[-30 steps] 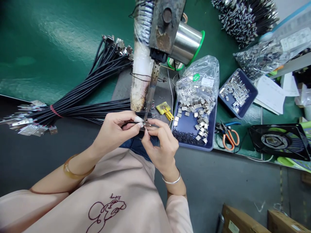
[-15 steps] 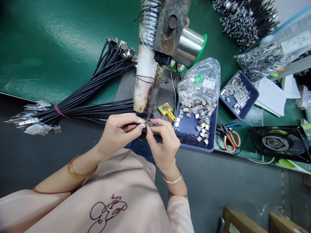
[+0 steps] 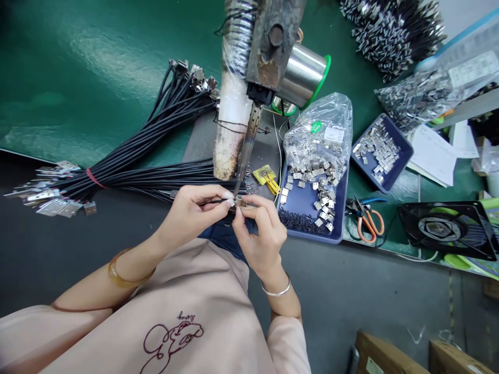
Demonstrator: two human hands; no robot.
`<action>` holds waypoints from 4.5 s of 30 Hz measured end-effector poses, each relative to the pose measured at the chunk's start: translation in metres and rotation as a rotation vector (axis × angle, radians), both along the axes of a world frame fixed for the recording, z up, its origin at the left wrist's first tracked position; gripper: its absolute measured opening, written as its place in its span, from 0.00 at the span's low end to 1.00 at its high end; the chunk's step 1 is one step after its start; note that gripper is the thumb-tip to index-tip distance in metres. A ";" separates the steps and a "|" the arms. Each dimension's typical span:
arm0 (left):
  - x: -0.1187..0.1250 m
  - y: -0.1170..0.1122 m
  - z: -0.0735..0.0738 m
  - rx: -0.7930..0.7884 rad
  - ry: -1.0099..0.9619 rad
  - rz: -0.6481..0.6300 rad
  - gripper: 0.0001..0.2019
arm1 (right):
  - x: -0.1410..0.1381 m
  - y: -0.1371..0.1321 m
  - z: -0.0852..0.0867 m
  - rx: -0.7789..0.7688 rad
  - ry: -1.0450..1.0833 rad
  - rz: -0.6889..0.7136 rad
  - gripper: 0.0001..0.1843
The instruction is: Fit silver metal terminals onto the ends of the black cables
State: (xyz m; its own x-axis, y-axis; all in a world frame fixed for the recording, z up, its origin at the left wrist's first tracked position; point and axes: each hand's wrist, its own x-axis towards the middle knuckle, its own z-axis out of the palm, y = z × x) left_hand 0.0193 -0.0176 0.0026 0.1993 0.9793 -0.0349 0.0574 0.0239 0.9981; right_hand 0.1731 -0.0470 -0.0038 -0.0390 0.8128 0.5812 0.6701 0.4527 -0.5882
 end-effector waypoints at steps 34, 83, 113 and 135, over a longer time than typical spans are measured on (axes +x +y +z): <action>-0.026 -0.015 0.002 -0.020 -0.081 -0.286 0.06 | 0.005 -0.036 0.019 -0.135 -0.033 -0.183 0.05; -0.002 -0.014 -0.011 0.042 -0.022 -0.028 0.05 | 0.005 -0.017 0.010 -0.495 0.374 -0.053 0.02; -0.019 -0.009 -0.002 -0.019 -0.102 -0.215 0.05 | 0.006 -0.022 0.020 -0.241 0.328 -0.113 0.02; 0.004 -0.006 -0.006 0.124 0.086 0.102 0.04 | -0.003 -0.003 0.004 -0.222 0.198 -0.019 0.05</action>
